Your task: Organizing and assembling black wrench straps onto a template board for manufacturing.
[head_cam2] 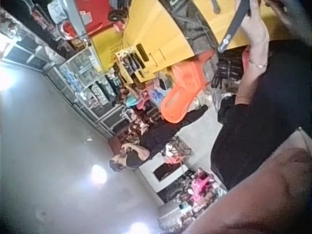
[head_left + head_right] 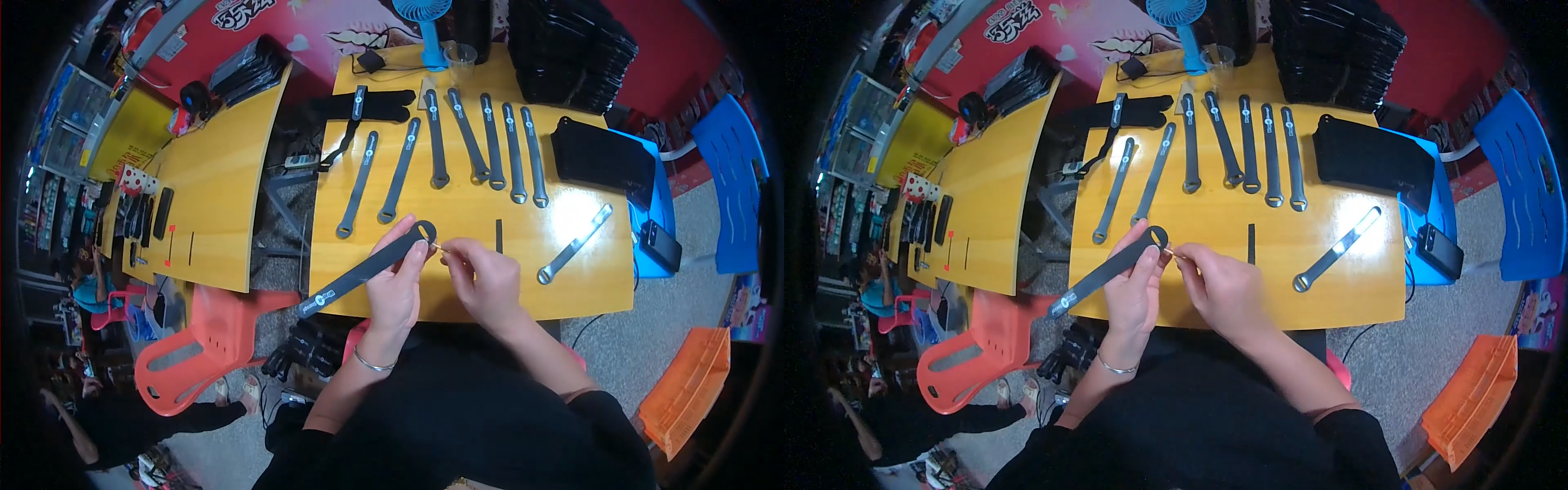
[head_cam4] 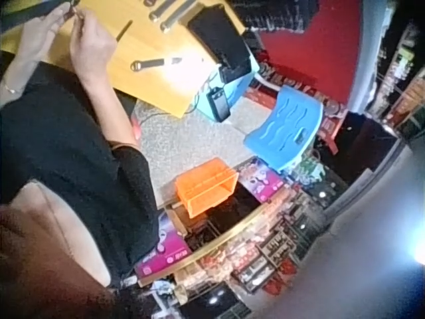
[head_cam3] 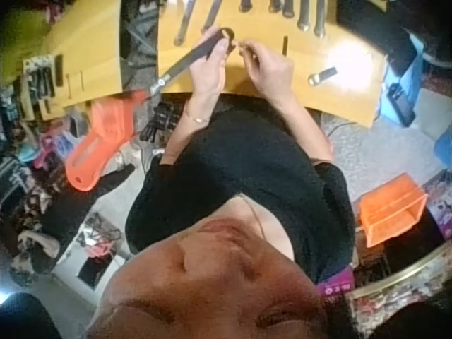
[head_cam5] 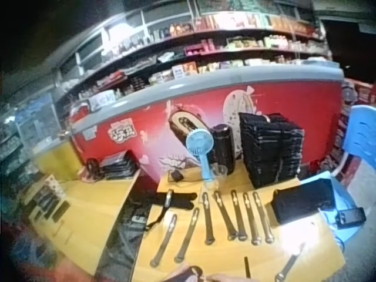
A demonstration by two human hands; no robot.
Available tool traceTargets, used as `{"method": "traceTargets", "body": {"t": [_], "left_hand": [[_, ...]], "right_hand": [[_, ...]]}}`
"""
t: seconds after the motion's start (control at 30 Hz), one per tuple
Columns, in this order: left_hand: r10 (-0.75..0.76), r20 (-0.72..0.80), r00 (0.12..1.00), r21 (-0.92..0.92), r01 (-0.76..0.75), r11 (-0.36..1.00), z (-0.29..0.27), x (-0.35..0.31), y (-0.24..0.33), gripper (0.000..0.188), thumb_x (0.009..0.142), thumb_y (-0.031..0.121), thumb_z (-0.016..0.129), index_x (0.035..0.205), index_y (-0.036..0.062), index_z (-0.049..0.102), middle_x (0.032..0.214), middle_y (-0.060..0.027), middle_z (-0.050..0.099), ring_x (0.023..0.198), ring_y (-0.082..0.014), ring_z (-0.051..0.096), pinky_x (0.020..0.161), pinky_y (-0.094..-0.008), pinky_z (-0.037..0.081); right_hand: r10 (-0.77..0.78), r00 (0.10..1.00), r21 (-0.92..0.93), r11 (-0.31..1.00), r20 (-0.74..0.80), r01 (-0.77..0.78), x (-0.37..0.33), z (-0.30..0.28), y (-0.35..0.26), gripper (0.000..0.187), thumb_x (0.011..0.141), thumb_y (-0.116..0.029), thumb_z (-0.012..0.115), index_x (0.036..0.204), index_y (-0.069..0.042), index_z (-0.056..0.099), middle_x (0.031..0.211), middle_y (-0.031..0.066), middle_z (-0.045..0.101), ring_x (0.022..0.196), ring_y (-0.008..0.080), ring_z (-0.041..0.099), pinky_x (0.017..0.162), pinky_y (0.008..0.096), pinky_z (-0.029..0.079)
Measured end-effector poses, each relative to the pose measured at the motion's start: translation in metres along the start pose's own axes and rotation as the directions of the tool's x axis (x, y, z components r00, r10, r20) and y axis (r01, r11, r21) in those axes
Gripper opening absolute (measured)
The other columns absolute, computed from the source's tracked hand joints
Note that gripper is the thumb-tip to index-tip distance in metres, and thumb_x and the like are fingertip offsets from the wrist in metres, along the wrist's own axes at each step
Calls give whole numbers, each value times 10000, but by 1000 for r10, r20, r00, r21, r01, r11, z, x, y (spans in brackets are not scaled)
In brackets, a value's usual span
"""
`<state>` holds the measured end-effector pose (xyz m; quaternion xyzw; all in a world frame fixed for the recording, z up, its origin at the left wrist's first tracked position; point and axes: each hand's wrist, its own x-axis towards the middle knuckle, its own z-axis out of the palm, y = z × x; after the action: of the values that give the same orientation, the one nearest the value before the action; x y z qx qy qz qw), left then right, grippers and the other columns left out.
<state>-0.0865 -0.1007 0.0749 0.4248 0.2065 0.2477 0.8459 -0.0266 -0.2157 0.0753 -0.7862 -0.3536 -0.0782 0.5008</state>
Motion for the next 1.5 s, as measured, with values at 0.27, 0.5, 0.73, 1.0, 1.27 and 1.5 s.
{"method": "traceTargets", "body": {"t": [0.27,0.5,0.73,1.0,1.27,1.5], "left_hand": [[75,26,997,12,-75,997,-5,-2,-7,269,861,-60,554,1124,-38,504,1011,-120,584,929,-170,602,853,-274,501],[178,16,984,87,-179,980,-4,-5,-10,262,840,-66,585,1092,-32,525,983,-107,594,893,-155,609,824,-253,498],[276,7,961,156,-273,949,-9,-5,-11,267,832,-53,604,1087,-30,531,971,-102,602,886,-140,611,805,-236,490],[339,40,940,289,-336,897,-13,-2,-8,247,816,-39,633,1050,-28,556,944,-84,612,845,-104,593,764,-215,482],[302,40,952,189,-304,934,-15,-3,-10,238,818,-40,631,1042,-29,555,940,-87,615,854,-114,593,768,-220,484],[386,95,918,255,-397,882,-20,-1,-10,228,816,-34,637,1030,-32,560,945,-100,628,844,-124,609,756,-221,487]], "right_hand": [[341,911,444,797,231,-410,-2,0,-3,91,891,-60,541,919,21,570,769,57,634,706,105,621,631,227,462],[415,837,684,494,357,-537,-3,7,0,85,891,-69,546,894,13,569,742,63,634,698,100,623,620,230,464],[177,974,418,882,138,-219,-2,16,5,109,925,-141,509,942,-43,552,722,26,620,483,30,402,446,171,299],[96,992,295,948,87,-118,0,20,10,126,932,-162,514,978,-53,558,720,18,611,456,32,391,428,167,286],[245,716,677,233,654,-698,3,11,15,144,930,-137,493,944,-15,570,715,42,629,570,65,525,501,182,381],[219,732,674,287,646,-681,9,0,11,105,928,-101,481,923,-22,550,703,39,606,570,61,493,521,162,359]]}}
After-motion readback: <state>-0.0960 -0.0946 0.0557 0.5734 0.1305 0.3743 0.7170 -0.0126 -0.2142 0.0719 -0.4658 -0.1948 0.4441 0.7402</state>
